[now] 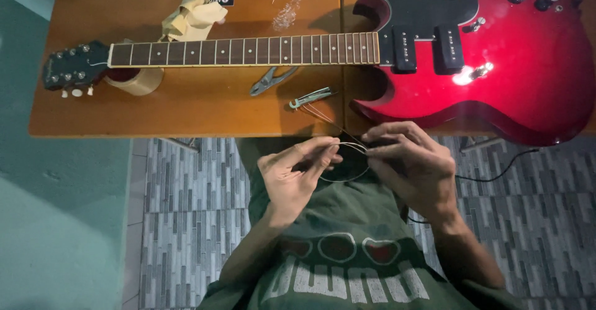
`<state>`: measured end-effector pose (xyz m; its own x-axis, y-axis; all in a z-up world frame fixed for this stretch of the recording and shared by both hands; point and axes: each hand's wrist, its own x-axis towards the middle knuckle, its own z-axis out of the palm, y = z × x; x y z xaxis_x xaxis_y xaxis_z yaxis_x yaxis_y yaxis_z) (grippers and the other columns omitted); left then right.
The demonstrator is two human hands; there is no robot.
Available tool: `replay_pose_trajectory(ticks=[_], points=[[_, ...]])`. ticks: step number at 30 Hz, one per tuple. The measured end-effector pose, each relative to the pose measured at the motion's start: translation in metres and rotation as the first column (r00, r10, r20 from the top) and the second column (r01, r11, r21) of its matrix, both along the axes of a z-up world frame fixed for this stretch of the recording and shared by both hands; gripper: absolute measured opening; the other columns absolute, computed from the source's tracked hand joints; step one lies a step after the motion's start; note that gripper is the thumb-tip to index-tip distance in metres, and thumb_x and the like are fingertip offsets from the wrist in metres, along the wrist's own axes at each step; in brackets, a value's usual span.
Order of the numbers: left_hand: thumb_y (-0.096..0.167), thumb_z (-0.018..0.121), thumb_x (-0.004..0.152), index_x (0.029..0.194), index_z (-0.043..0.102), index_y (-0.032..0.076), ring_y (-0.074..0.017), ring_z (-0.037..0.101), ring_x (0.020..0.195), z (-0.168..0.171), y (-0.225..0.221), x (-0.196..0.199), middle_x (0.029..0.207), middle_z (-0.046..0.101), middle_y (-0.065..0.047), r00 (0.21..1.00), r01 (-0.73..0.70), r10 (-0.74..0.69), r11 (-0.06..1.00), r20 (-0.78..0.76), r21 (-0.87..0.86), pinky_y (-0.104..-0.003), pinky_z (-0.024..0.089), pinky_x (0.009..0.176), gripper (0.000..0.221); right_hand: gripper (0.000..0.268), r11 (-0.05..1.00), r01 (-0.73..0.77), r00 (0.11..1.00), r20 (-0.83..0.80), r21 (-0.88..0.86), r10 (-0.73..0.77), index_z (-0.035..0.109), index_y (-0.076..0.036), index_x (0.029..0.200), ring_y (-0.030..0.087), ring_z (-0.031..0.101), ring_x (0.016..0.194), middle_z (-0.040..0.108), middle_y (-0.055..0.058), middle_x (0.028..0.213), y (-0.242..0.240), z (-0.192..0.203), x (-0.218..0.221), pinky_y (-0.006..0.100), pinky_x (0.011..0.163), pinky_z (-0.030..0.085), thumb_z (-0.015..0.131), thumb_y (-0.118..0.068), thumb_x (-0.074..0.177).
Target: Installing a new string on an electric guitar by threading it through the bridge and coiling the excess length.
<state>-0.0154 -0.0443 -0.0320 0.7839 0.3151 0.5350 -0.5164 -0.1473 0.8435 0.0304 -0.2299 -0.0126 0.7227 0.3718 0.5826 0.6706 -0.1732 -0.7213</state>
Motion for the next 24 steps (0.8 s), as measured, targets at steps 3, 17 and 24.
replay_pose_trajectory(ticks=[3, 17, 24], points=[[-0.01, 0.081, 0.081, 0.094, 0.077, -0.006, -0.0253, 0.078, 0.068, 0.0, -0.007, 0.001, 0.077, 0.078, -0.018, 1.0, -0.017, 0.017, 0.996, -0.001, -0.084, -0.033, 0.065, 0.056, 0.014, 0.014, 1.0, -0.011, 1.0, -0.01, -0.011, 0.011, 0.08, -0.008, 0.09, 0.024, 0.076, 0.087, 0.077, 0.014, 0.105, -0.002, -0.011, -0.004, 0.029, 0.07, 0.06, 0.08, -0.001, 0.078], [-0.009, 0.078, 0.085, 0.118, 0.072, -0.005, -0.0263, 0.078, 0.072, -0.004, -0.012, -0.001, 0.09, 0.079, -0.022, 0.979, 0.152, -0.178, 0.96, -0.097, -0.236, -0.034, 0.066, 0.058, 0.034, 0.012, 0.977, 0.166, 0.977, 0.157, -0.133, -0.145, 0.078, -0.003, 0.098, 0.027, 0.071, 0.077, 0.072, 0.014, 0.107, 0.009, -0.036, -0.01, 0.031, 0.064, 0.057, 0.075, 0.001, 0.087], [-0.01, 0.071, 0.088, 0.12, 0.067, -0.015, -0.0366, 0.075, 0.093, -0.004, -0.003, -0.001, 0.105, 0.074, -0.032, 0.809, 0.367, -0.567, 0.692, -0.154, -0.622, -0.048, 0.067, 0.079, 0.032, 0.017, 0.996, 0.04, 0.993, -0.111, -0.076, -0.048, 0.079, -0.004, 0.092, 0.024, 0.073, 0.072, 0.076, 0.009, 0.096, -0.005, -0.039, -0.007, 0.029, 0.062, 0.056, 0.077, 0.004, 0.078]])
